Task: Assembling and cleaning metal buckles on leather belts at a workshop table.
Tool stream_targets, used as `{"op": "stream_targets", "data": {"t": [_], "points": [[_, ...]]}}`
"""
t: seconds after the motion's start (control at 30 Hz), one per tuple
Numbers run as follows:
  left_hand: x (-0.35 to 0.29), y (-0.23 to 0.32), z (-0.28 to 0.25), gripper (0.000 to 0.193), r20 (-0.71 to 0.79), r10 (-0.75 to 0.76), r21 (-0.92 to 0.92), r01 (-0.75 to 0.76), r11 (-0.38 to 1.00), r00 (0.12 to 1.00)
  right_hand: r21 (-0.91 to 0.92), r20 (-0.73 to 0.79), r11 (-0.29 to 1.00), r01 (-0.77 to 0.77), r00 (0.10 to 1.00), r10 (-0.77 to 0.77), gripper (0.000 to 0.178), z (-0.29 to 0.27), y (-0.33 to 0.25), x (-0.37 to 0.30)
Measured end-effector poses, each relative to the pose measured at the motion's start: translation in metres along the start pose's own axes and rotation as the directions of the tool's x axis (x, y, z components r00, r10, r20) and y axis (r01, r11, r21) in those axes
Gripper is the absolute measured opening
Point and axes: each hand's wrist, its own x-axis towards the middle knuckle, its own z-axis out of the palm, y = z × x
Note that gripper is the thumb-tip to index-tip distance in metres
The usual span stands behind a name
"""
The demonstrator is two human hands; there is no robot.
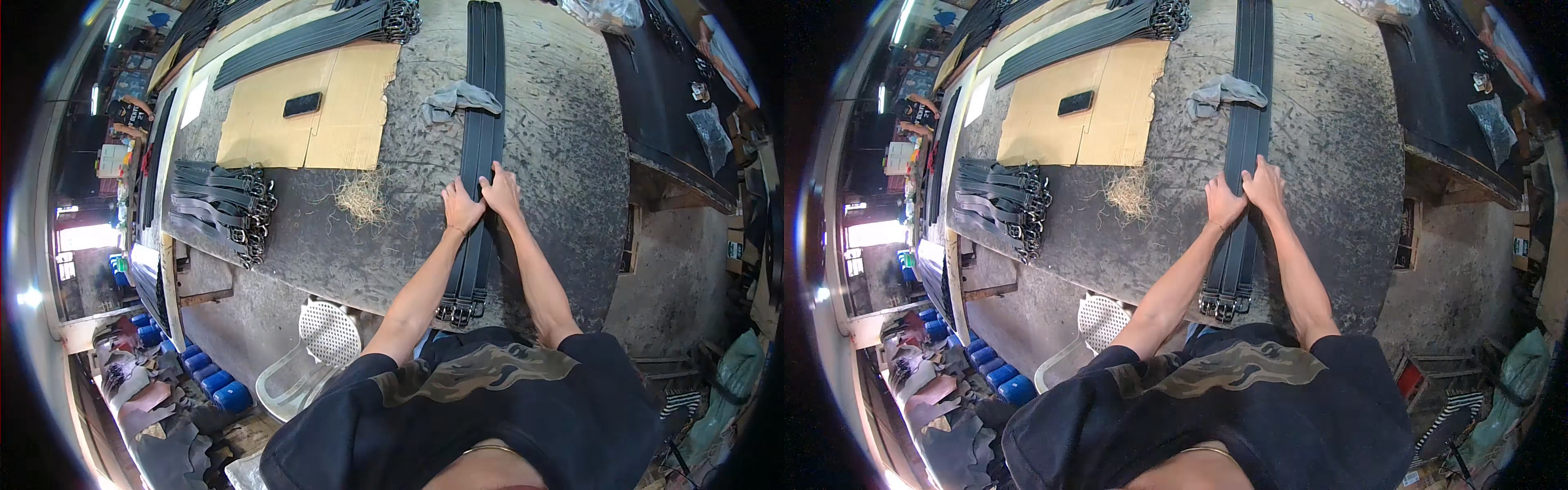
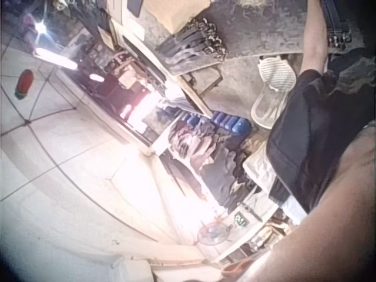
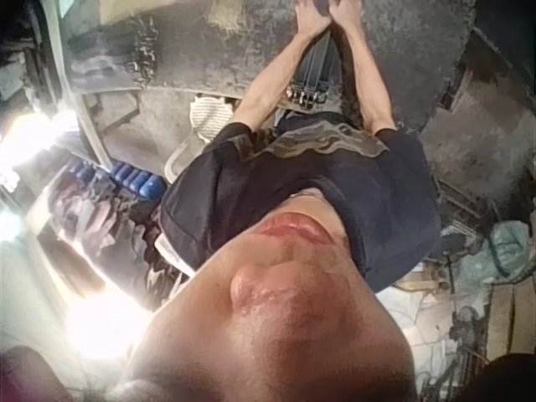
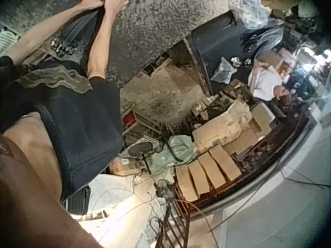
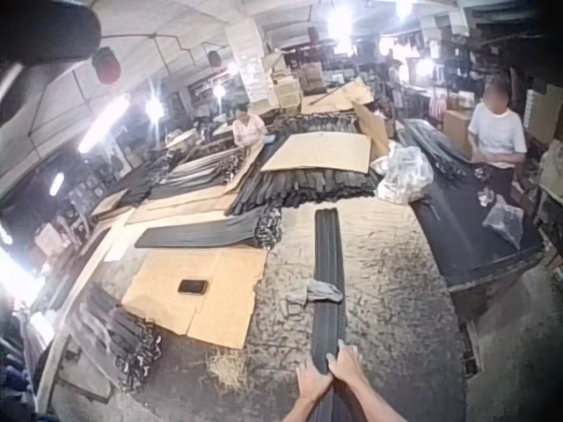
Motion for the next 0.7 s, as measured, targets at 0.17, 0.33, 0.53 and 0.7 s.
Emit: {"op": "stream_targets", "data": {"t": [0.17,0.33,0.53,0.7], "points": [[0.003,0.038,0.023,0.093,-0.093,0.056,0.063,-0.05,0.997,0.994,0.009,-0.225,0.996,0.087,0.971,-0.083,0.07,0.008,0.007,0.062],[0.015,0.035,0.022,0.084,-0.108,-0.007,0.103,0.018,0.995,0.994,0.051,-0.255,0.997,-0.06,0.964,0.071,0.075,0.011,-0.024,0.1],[0.021,0.041,0.015,0.085,-0.058,0.028,0.237,-0.013,0.971,0.998,-0.048,-0.324,0.997,-0.053,0.946,0.035,0.081,0.011,-0.054,0.159],[0.031,0.033,0.002,0.092,0.02,0.075,0.23,-0.078,0.97,0.997,-0.219,-0.398,0.969,-0.116,0.917,0.02,0.079,0.008,-0.062,0.231]]}}
